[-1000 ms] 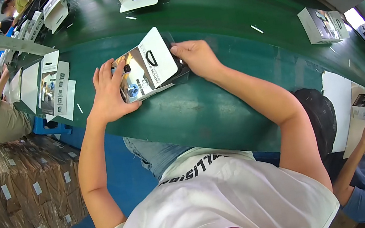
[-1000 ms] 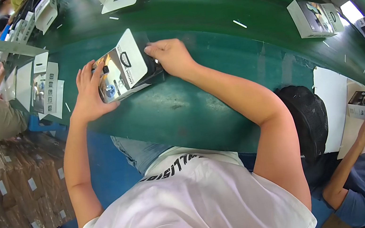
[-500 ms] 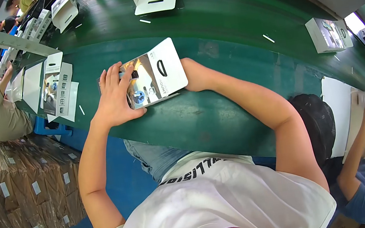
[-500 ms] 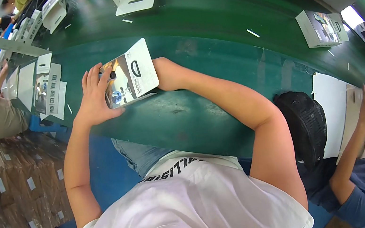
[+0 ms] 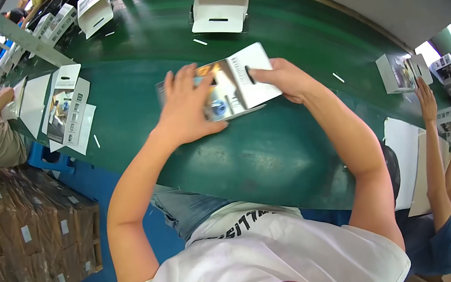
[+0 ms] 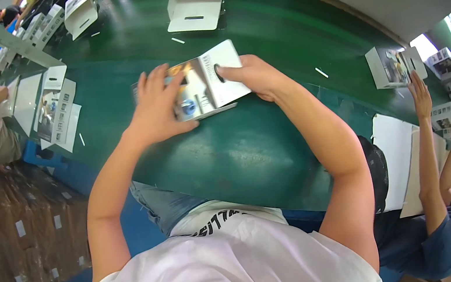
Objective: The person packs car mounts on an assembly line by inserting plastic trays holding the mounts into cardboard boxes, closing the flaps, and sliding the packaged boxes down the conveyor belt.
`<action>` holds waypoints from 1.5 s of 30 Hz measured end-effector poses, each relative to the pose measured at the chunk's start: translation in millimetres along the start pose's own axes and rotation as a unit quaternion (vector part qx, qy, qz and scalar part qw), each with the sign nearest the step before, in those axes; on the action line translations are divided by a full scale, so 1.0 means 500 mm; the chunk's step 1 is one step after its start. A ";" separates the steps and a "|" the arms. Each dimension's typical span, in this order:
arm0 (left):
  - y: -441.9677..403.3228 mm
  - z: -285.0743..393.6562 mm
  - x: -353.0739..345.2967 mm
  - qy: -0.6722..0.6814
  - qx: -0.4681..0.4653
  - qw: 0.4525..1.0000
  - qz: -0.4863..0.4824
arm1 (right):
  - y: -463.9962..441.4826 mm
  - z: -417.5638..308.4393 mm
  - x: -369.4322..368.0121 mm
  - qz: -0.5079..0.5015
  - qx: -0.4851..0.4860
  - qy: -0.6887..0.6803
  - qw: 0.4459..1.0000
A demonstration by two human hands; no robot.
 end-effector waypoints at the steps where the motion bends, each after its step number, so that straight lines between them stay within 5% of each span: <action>1: -0.014 0.028 -0.005 -0.013 -0.020 1.000 0.015 | 0.004 -0.012 0.021 0.043 0.016 0.130 0.990; 4: 0.013 0.061 0.053 0.010 -0.047 0.997 0.062 | 0.019 -0.101 0.265 0.131 0.051 0.289 0.947; 6: 0.072 0.040 0.076 0.072 -0.027 0.995 0.062 | 0.040 -0.157 0.465 0.324 -0.036 0.629 0.706; 8: 0.097 0.019 0.071 0.143 0.017 0.989 0.028 | 0.081 -0.265 0.289 0.431 0.183 0.648 0.601; 9: 0.082 0.035 0.072 0.152 0.000 0.987 0.047 | 0.041 -0.278 0.196 0.387 0.318 0.559 0.660; 10: 0.071 0.058 0.068 0.140 -0.019 0.989 0.042 | 0.010 -0.289 0.063 0.318 0.394 0.622 0.598; 11: 0.050 0.079 0.072 0.123 -0.044 0.991 0.043 | -0.048 -0.256 -0.022 0.271 0.445 0.652 0.550; 13: 0.035 0.107 0.095 0.090 -0.079 0.992 0.051 | -0.164 -0.179 -0.057 0.189 0.403 0.725 0.525; 15: 0.065 0.089 0.135 0.081 -0.064 0.992 0.072 | -0.265 -0.151 -0.027 0.110 0.220 0.796 0.552; 18: 0.125 0.016 0.191 0.050 -0.031 0.986 0.159 | -0.099 -0.237 -0.040 0.273 0.492 0.471 0.679; 19: 0.135 0.005 0.211 0.029 -0.024 0.978 0.205 | -0.057 -0.249 -0.047 0.250 0.476 0.263 0.801; 20: 0.143 0.011 0.229 0.010 -0.015 0.968 0.251 | -0.030 -0.245 -0.057 0.215 0.430 0.042 0.876; 22: 0.107 0.056 0.252 -0.093 -0.005 0.955 0.282 | -0.048 -0.159 -0.069 0.180 0.260 -0.073 0.946; 24: 0.041 0.049 0.189 -0.129 0.033 0.981 0.143 | -0.045 -0.064 -0.097 0.104 0.103 -0.103 0.984; 26: 0.013 -0.006 0.087 -0.103 0.064 0.993 0.004 | -0.028 -0.021 -0.082 0.106 0.075 -0.008 0.991; 27: 0.014 -0.008 0.064 -0.098 0.068 0.993 -0.015 | -0.006 -0.033 -0.065 0.071 0.096 0.134 0.984; 29: 0.009 -0.018 0.034 -0.092 0.075 0.991 -0.055 | 0.029 -0.058 -0.097 0.007 0.179 0.185 0.966; 31: -0.005 -0.004 0.019 -0.062 0.061 0.993 -0.074 | 0.050 -0.045 -0.142 -0.094 0.247 0.239 0.934; 34: -0.005 -0.015 -0.010 -0.077 0.032 0.995 -0.062 | 0.047 -0.002 -0.239 -0.173 0.229 0.558 0.779; 37: 0.002 -0.028 0.008 -0.063 0.031 0.997 -0.042 | 0.012 -0.034 -0.219 -0.175 0.244 0.543 0.784; 40: 0.009 -0.056 0.045 -0.048 0.101 0.993 -0.028 | -0.117 -0.216 -0.003 0.212 0.301 0.403 0.838; 41: 0.014 -0.052 0.058 -0.057 0.117 0.991 -0.018 | -0.171 -0.244 0.115 0.399 0.302 0.514 0.696; 42: 0.021 -0.059 0.061 -0.047 0.115 0.992 -0.009 | -0.218 -0.234 0.213 0.491 0.181 0.555 0.647; 44: 0.032 -0.084 0.065 -0.032 0.108 0.994 0.007 | -0.327 -0.145 0.378 0.272 0.102 0.525 0.800; 45: 0.035 -0.094 0.069 -0.033 0.107 0.994 0.001 | -0.339 -0.130 0.387 0.251 0.085 0.450 0.853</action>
Point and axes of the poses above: each hand's wrist, its own y-axis away from the middle knuckle, its own x-axis out of the back of the hand, z = x × y, the point moved 5 cm from there along -y, towards the middle knuckle, and after that the axes turned 6 degrees about x, right-handed, at the moved point
